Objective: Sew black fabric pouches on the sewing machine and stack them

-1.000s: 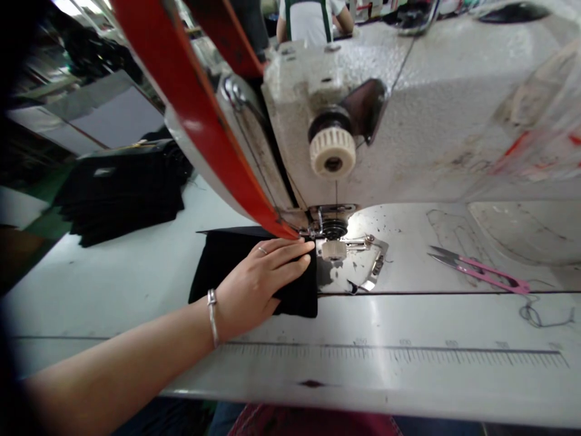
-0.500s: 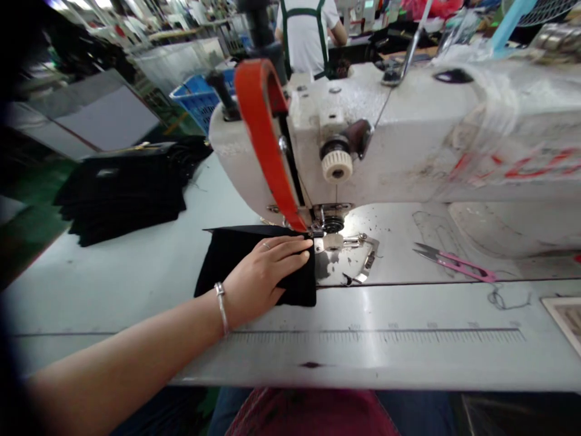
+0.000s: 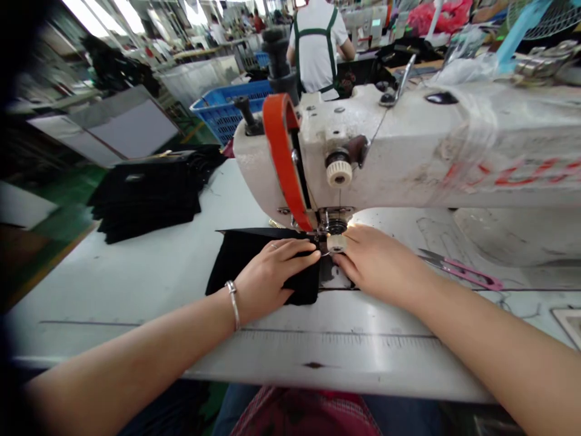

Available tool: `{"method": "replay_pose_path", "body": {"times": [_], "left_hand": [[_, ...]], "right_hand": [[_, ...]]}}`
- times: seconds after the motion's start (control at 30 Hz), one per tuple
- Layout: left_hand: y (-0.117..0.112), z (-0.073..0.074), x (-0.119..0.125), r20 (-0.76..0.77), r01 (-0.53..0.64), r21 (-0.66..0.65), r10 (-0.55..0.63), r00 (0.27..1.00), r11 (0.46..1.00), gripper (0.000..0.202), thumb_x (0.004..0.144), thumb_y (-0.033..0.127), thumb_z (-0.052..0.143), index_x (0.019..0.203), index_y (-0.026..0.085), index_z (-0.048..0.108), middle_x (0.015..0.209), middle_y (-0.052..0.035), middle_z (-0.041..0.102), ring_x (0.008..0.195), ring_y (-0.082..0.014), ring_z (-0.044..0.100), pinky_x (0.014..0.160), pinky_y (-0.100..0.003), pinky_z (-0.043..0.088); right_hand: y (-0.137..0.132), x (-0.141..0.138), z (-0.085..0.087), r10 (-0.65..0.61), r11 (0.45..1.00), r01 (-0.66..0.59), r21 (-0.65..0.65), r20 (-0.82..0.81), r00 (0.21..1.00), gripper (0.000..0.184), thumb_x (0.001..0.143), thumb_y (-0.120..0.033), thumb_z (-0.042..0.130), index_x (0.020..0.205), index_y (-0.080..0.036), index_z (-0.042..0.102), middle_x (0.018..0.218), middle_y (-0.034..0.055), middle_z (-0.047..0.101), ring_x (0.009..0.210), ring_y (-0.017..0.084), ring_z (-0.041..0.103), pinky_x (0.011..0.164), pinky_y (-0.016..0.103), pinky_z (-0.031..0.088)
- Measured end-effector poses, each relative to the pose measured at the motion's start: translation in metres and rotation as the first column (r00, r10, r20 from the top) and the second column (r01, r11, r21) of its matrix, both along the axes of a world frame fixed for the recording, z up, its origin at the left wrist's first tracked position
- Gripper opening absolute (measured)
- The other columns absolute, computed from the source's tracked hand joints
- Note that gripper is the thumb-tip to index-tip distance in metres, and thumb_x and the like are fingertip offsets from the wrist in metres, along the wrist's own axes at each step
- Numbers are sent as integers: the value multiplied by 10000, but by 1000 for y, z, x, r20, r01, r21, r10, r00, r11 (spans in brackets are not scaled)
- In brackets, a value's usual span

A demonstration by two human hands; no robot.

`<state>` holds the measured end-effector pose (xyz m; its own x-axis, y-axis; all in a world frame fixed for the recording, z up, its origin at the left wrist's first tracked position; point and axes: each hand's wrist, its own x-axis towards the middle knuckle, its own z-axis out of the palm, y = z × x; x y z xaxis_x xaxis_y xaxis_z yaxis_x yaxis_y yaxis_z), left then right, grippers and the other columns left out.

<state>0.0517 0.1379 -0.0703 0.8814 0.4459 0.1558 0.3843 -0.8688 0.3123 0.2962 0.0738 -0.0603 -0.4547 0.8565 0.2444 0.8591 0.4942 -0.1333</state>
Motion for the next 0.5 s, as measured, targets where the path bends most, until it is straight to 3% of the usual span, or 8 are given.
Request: {"method": "replay_pose_path", "body": {"times": [0.13, 0.27, 0.5], "left_hand": [[0, -1, -1, 8, 15, 6, -15, 1000, 1000, 693, 666, 13, 598, 1342, 159, 546, 1386, -114, 572, 1291, -301, 517, 1092, -497, 432], [2, -2, 1, 19, 12, 13, -13, 1000, 1000, 675, 667, 24, 596, 1328, 156, 554, 1373, -115, 581, 1277, -303, 524, 1072, -496, 449], [4, -2, 1, 27, 20, 12, -21, 999, 1000, 657, 661, 32, 586, 1303, 166, 574, 1346, -110, 597, 1273, -304, 535, 1075, -496, 449]], "right_hand": [[21, -8, -12, -41, 999, 41, 12, 32, 999, 305, 981, -243, 451, 1197, -160, 650, 1050, 109, 734, 899, 244, 677, 768, 362, 533], [20, -9, -13, -73, 997, 73, -2, 47, 996, 299, 957, -238, 475, 1172, -163, 668, 990, 104, 738, 800, 235, 668, 699, 341, 510], [20, -8, -18, -92, 995, 91, -49, -21, 996, 290, 950, -261, 469, 1142, -175, 668, 997, 107, 731, 829, 253, 669, 701, 350, 501]]}}
